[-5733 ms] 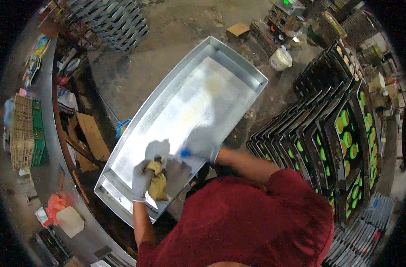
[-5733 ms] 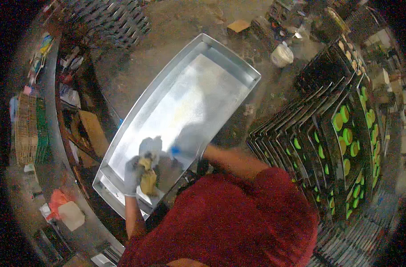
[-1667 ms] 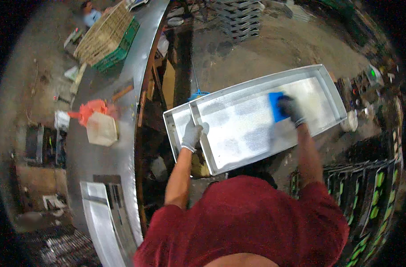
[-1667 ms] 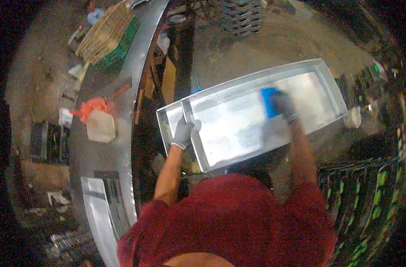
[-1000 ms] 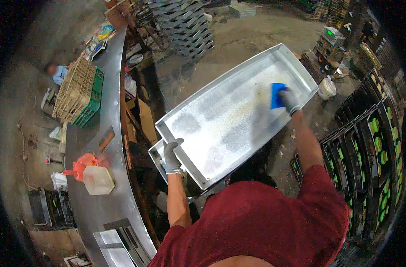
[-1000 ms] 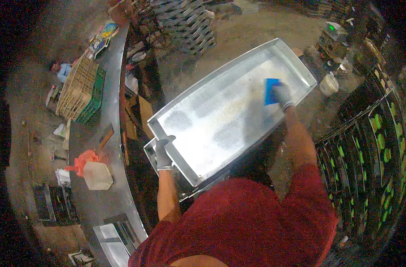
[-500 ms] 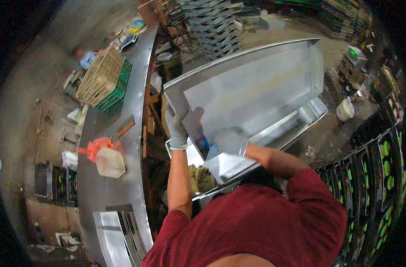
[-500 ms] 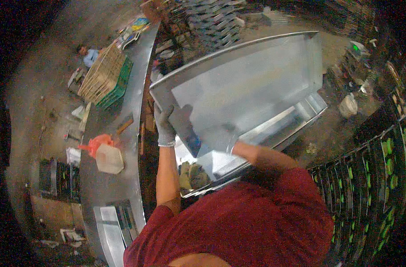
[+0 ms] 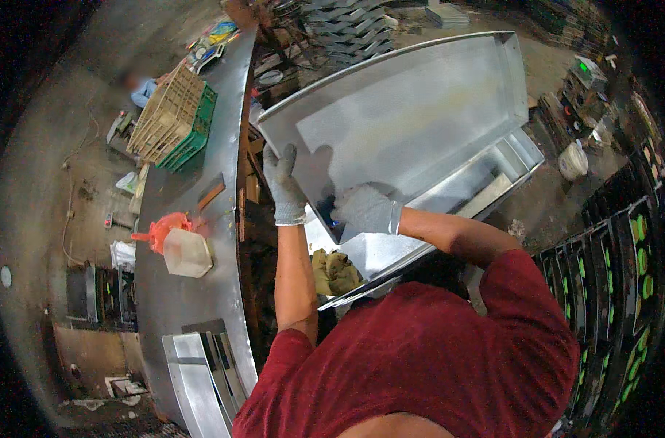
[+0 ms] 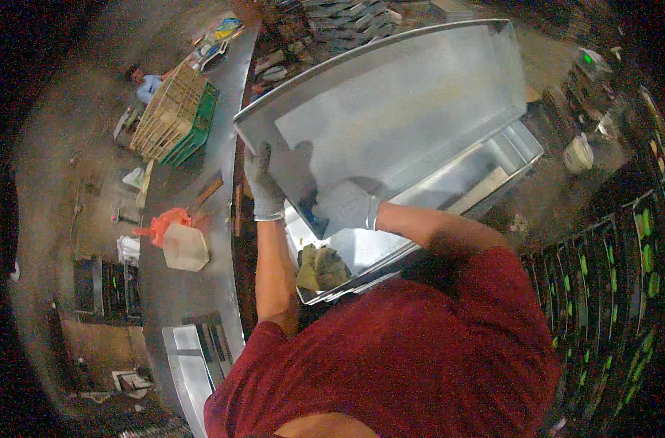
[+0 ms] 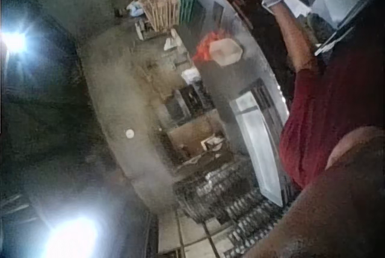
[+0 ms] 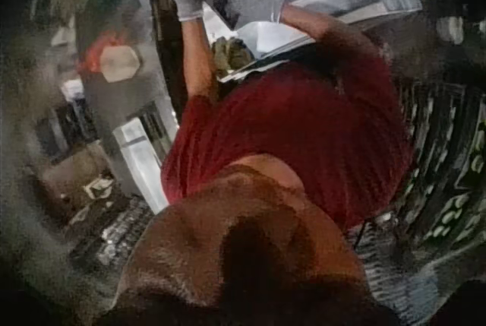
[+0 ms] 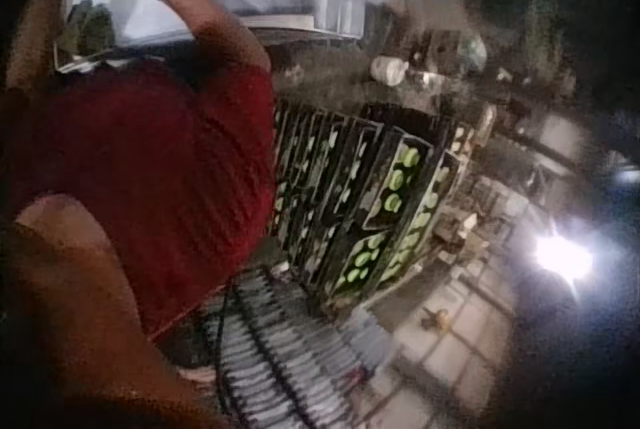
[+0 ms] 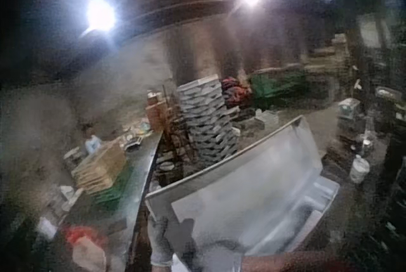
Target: The person wipes the interior of a large rectangular metal tray using a blue scrubber and a cloth. They repeatedly clean the tray and stack it with other trays on a metal table in a workshop.
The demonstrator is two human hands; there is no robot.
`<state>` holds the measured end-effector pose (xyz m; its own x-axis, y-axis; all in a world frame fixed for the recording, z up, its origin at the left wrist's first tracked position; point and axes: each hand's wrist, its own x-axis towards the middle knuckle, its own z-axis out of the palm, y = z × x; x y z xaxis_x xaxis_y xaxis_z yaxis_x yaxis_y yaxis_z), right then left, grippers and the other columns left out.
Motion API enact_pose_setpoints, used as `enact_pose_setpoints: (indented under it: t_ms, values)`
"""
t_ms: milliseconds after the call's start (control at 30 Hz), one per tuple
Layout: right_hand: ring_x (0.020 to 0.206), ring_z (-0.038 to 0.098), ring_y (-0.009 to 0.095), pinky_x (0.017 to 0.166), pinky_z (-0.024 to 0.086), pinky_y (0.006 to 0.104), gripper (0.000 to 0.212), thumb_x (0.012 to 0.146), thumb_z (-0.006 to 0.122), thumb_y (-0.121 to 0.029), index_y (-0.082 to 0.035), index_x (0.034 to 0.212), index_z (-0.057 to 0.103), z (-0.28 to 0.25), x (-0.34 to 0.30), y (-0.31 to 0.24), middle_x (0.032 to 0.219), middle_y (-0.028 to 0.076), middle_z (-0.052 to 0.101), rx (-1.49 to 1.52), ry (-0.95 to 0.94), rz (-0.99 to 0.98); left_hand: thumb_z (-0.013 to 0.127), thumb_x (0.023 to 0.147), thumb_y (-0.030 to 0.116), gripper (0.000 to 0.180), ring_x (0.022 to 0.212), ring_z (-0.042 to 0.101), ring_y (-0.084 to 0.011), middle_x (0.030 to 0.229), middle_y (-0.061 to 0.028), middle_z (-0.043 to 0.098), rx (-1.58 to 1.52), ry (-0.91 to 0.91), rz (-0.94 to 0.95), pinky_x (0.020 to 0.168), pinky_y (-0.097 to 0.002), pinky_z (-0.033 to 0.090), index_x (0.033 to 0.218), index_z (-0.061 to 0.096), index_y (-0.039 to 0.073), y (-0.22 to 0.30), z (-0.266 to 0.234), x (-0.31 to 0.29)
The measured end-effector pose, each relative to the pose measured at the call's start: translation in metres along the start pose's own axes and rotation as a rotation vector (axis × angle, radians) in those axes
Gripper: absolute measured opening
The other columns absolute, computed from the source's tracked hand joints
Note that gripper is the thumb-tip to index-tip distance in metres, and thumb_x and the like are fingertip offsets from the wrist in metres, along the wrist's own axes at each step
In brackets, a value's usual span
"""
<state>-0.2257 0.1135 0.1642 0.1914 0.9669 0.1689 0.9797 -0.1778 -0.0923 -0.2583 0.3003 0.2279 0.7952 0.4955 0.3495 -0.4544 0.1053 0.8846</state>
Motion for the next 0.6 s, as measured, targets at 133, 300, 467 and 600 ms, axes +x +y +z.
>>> enact_pose_setpoints:
  t_ms: [133, 300, 467, 600]
  values:
    - [0.098, 0.068, 0.032, 0.079, 0.056, 0.0472, 0.022, 0.090, 0.063, -0.028, -0.016, 0.106, 0.072, -0.037, 0.005, 0.001, 0.099, 0.011, 0.068, 0.072, 0.062, 0.104, 0.075, 0.087, 0.020, 0.057, 0.109, 0.061, -0.0231, 0.124, -0.0114, 0.063, 0.025, 0.034, 0.064, 0.096, -0.0366, 0.049, 0.135, 0.053, -0.002, 0.019, 0.008, -0.009]
    - [0.102, 0.066, 0.033, 0.084, 0.055, 0.0483, 0.026, 0.093, 0.061, -0.031, -0.017, 0.113, 0.070, 0.007, -0.001, 0.011, 0.105, 0.011, 0.069, -0.101, 0.081, 0.103, 0.077, 0.081, 0.015, 0.062, 0.113, 0.061, -0.0246, 0.127, -0.0126, 0.062, 0.065, -0.001, 0.103, 0.099, -0.0379, 0.048, 0.136, 0.054, -0.001, 0.028, 0.033, 0.001]
    - [0.095, 0.071, 0.039, 0.084, 0.055, 0.0514, 0.037, 0.095, 0.064, -0.038, -0.009, 0.116, 0.070, -0.005, -0.046, 0.059, 0.105, 0.020, 0.073, 0.343, 0.267, 0.723, 0.076, 0.067, 0.010, 0.077, 0.113, 0.061, -0.0247, 0.126, -0.0113, 0.061, 0.333, 0.136, 0.146, 0.099, -0.0373, 0.049, 0.140, 0.052, 0.002, 0.040, 0.017, -0.017]
    - [0.066, 0.068, 0.019, 0.060, 0.055, 0.0349, 0.031, 0.088, 0.061, -0.028, -0.001, 0.098, 0.073, 0.032, -0.152, 0.198, 0.078, 0.012, 0.072, 0.797, 0.455, 1.159, 0.070, 0.060, 0.006, 0.082, 0.115, 0.059, -0.0238, 0.125, -0.0102, 0.060, 0.392, 0.046, 0.194, 0.102, -0.0371, 0.047, 0.139, 0.051, 0.003, 0.048, 0.029, -0.021]
